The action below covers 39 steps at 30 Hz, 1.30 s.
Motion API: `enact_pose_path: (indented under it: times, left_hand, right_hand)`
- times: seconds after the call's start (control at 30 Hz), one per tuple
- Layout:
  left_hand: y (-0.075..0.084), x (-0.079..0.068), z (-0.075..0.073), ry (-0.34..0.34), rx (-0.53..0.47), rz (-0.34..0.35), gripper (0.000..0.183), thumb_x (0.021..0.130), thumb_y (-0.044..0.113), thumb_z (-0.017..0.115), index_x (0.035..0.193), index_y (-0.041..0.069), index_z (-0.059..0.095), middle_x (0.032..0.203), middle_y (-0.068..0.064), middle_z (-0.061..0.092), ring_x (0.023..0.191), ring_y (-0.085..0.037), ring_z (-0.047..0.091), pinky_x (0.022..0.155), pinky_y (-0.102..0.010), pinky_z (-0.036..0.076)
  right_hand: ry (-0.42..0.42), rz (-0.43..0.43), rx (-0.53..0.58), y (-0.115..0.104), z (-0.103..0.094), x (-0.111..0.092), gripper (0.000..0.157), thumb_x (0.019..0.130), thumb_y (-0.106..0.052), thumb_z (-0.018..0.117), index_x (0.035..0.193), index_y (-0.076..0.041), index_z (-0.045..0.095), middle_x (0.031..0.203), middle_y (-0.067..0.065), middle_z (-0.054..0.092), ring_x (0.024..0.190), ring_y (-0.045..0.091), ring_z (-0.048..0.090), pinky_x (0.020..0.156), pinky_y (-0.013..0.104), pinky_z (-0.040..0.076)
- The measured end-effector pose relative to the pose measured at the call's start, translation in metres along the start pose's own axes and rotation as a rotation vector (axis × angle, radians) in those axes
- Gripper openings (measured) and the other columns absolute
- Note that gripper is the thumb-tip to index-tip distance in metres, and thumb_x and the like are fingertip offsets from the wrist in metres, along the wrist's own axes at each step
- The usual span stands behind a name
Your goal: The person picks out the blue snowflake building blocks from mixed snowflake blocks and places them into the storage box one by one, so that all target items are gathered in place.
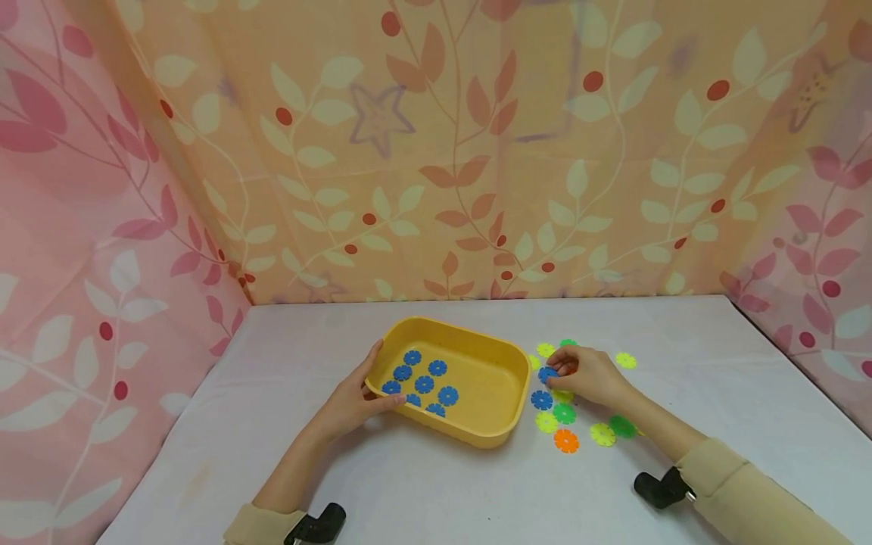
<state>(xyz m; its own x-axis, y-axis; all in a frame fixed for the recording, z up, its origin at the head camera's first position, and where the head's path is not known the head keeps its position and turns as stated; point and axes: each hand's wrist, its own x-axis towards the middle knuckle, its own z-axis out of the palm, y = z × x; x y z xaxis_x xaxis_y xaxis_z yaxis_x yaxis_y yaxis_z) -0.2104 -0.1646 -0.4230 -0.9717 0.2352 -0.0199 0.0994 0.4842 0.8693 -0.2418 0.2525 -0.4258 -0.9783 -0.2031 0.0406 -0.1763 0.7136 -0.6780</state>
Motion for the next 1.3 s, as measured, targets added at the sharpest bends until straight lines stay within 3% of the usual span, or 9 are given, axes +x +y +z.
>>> enact_pose_path:
  times: [0.13,0.27,0.47,0.6,0.77,1.03,1.3]
  left_hand:
    - [0.001,0.0,0.0,0.002,-0.001,-0.003,0.105,0.079,0.035,0.083,0.157,0.035,0.012,0.161,-0.004,0.02,0.135,-0.025,0.038,0.108,-0.043,0.037]
    - [0.002,-0.001,0.0,0.005,-0.014,-0.002,0.105,0.078,0.034,0.083,0.157,0.035,0.013,0.16,-0.004,0.022,0.128,-0.025,0.045,0.106,-0.041,0.04]
    - [0.002,-0.002,-0.001,0.005,-0.02,0.004,0.105,0.078,0.036,0.083,0.157,0.035,0.013,0.16,-0.004,0.022,0.126,-0.023,0.045,0.105,-0.04,0.041]
    - [0.001,-0.003,-0.002,0.005,-0.027,0.006,0.105,0.078,0.036,0.083,0.157,0.034,0.013,0.159,-0.004,0.023,0.121,-0.024,0.049,0.104,-0.04,0.042]
    - [0.002,-0.002,-0.002,-0.001,-0.026,0.014,0.104,0.079,0.033,0.082,0.157,0.033,0.013,0.16,-0.003,0.021,0.122,-0.022,0.049,0.103,-0.038,0.043]
    - [0.003,-0.001,-0.001,-0.004,-0.046,0.006,0.105,0.078,0.035,0.083,0.157,0.033,0.014,0.16,-0.002,0.02,0.115,-0.022,0.053,0.101,-0.037,0.045]
    - [0.002,-0.001,-0.001,0.001,-0.041,0.005,0.106,0.076,0.04,0.083,0.157,0.035,0.015,0.16,-0.003,0.022,0.116,-0.022,0.053,0.101,-0.037,0.045]
  right_hand:
    - [-0.005,0.038,0.087,-0.002,-0.004,-0.002,0.038,0.081,-0.028,0.08,0.109,-0.005,0.066,0.091,0.002,0.066,0.084,0.018,0.059,0.071,0.022,0.052]
    - [-0.007,0.08,0.249,-0.014,-0.012,-0.003,0.044,0.085,-0.03,0.077,0.117,-0.004,0.063,0.103,0.006,0.067,0.09,0.02,0.061,0.073,0.022,0.054]
    - [0.005,0.053,0.436,-0.044,-0.019,0.001,0.051,0.087,-0.03,0.075,0.125,-0.001,0.059,0.114,0.011,0.066,0.097,0.018,0.063,0.085,0.03,0.054]
    - [-0.048,0.019,0.528,-0.069,-0.009,0.004,0.048,0.089,-0.025,0.073,0.126,0.002,0.058,0.116,0.012,0.066,0.1,0.019,0.064,0.089,0.035,0.053]
    - [-0.109,0.011,0.596,-0.098,0.015,0.01,0.041,0.087,-0.019,0.074,0.121,0.002,0.061,0.112,0.01,0.068,0.098,0.019,0.065,0.086,0.03,0.054]
    - [-0.162,0.021,0.607,-0.125,0.053,0.025,0.035,0.085,-0.018,0.076,0.112,0.001,0.066,0.099,0.007,0.071,0.093,0.025,0.067,0.084,0.033,0.055]
    - [-0.178,0.095,0.395,-0.126,0.07,0.04,0.025,0.083,-0.018,0.078,0.103,-0.004,0.07,0.09,0.002,0.069,0.083,0.017,0.063,0.076,0.027,0.053]
